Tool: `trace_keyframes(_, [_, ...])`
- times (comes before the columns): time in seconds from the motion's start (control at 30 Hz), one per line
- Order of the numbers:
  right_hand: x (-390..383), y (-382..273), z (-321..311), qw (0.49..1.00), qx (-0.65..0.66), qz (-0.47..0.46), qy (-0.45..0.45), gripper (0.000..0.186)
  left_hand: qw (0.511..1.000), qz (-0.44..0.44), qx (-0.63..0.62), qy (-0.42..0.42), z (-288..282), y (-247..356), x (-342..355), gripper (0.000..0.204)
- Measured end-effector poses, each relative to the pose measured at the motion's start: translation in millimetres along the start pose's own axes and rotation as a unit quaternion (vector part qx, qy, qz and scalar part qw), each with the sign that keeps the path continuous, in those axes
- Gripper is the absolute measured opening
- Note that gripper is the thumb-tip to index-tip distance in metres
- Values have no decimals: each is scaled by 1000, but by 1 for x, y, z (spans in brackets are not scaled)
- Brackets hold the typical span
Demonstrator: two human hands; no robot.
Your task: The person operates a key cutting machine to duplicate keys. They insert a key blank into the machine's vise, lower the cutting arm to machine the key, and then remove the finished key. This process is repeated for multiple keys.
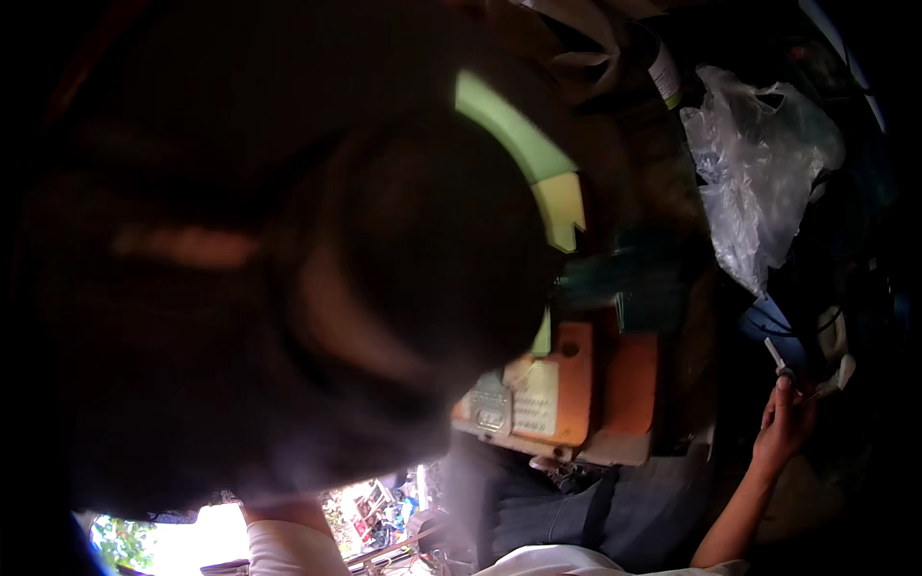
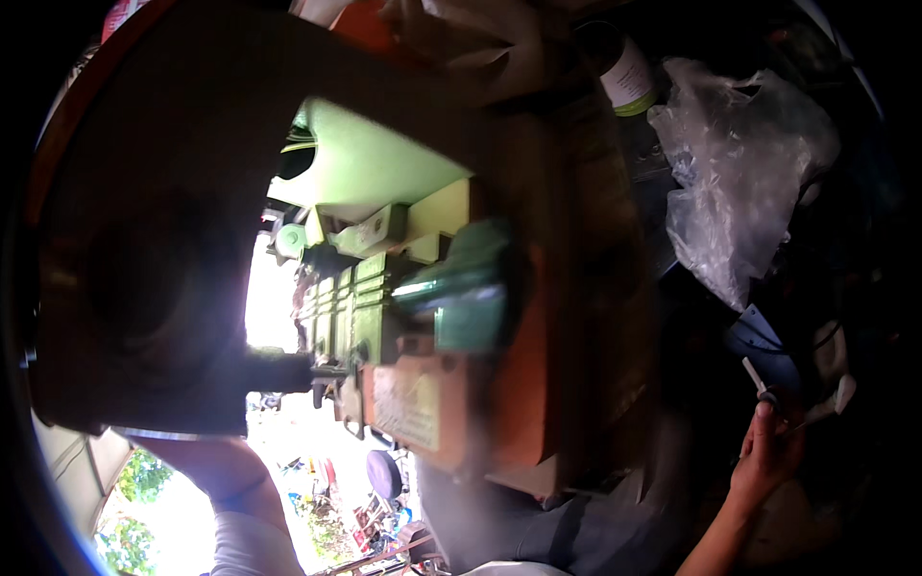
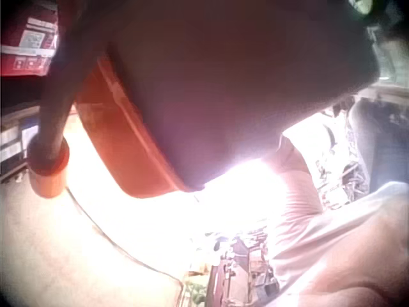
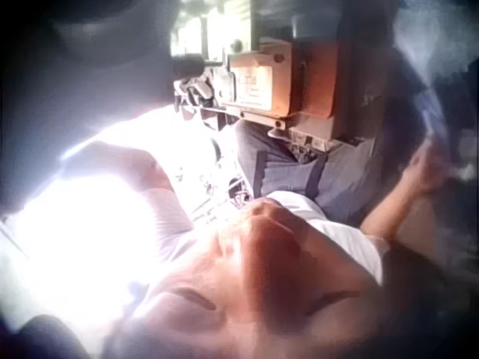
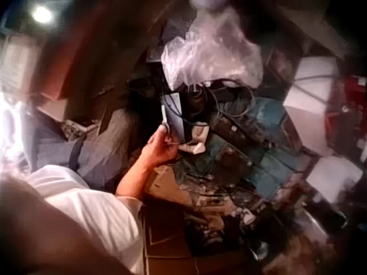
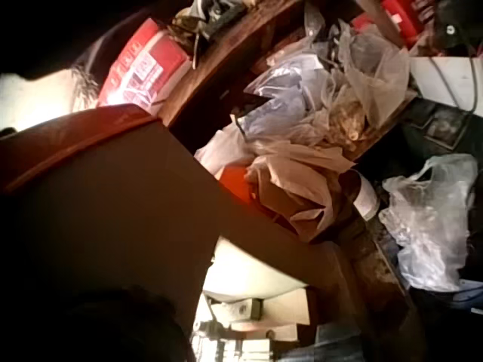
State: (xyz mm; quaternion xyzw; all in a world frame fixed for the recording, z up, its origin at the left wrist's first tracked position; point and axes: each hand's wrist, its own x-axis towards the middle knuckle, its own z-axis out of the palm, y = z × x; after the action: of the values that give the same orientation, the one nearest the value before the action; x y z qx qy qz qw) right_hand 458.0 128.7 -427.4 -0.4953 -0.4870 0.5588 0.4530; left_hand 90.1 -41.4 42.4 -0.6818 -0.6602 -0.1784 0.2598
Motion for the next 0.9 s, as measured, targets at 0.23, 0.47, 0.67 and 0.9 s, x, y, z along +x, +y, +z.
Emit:
trace_keyframes(0.23, [-8,-17,1,997,36,-59,22,22,997,17,-61,34,9,-18,-14,48])
trace_keyframes(0.47, [-26,-63,2,991,4,-129,20,21,981,-3,-169,98,32,-28,-40,49])
trace_keyframes(0.67, [-35,-66,11,991,-29,-119,56,22,960,-3,-251,127,58,-15,-22,50])
trace_keyframes(0.9, [-66,-110,9,986,-6,-165,38,20,881,-80,-425,191,65,32,6,51])
